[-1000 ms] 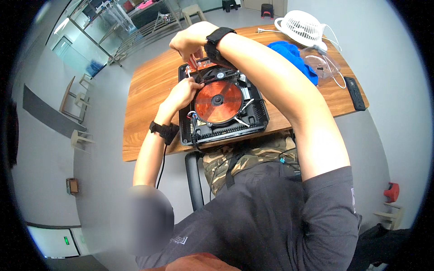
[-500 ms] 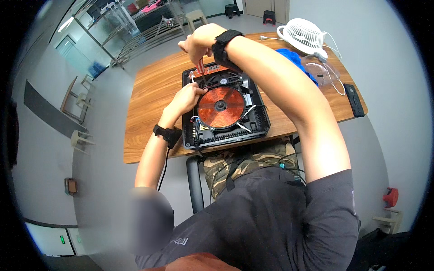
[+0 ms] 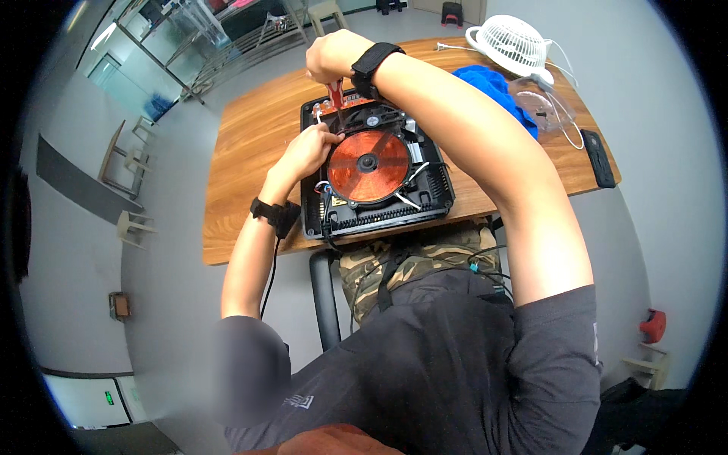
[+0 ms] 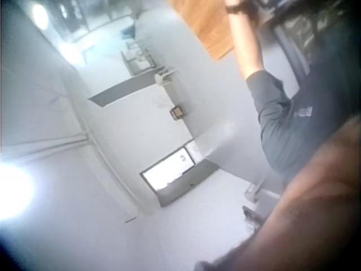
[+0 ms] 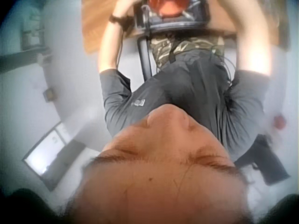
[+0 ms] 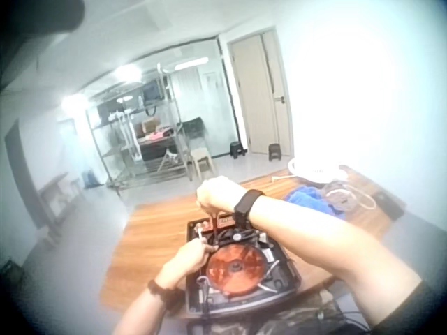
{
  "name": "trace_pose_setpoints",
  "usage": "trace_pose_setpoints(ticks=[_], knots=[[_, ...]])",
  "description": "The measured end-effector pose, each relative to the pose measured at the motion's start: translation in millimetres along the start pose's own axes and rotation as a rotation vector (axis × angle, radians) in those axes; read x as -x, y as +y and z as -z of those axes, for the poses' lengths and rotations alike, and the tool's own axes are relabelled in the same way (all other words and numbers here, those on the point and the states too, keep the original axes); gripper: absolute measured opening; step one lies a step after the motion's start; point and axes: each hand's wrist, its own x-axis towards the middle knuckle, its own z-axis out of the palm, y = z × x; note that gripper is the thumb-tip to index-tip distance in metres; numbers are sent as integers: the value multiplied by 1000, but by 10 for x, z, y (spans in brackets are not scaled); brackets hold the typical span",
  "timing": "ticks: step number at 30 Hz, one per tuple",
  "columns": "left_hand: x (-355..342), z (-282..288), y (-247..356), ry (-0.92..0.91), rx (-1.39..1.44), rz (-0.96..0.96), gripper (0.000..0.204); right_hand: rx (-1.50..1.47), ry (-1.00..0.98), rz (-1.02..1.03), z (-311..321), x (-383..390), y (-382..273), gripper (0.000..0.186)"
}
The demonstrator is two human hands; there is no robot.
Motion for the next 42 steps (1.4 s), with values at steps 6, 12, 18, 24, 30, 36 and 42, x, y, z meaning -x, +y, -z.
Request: trace_pose_setpoints(ticks=[6,12,18,24,30,36,42], knots=[[19,46,62,-51,-7,94,27,-292,-153,138,-25,-87,164,44],[28,57,71,-57,-15,68,27,-281,-206,59,138,37,7,29],[10,37,57,-32,-4,50,25,-218,26,-26,-31,-20,-16,49],[15,24,15,-18,4,64,24,-224,-165,49,28,-51,151,52],[-9,42,55,-48,-16,64,24,-277,-129,65,-18,-62,90,22],[9,15,50,-15,0,30,25,-162,-22,-2,-17,52,-38,36],[-9,29,43,2,6,13,23,-44,-226,13,65,-96,-41,49]])
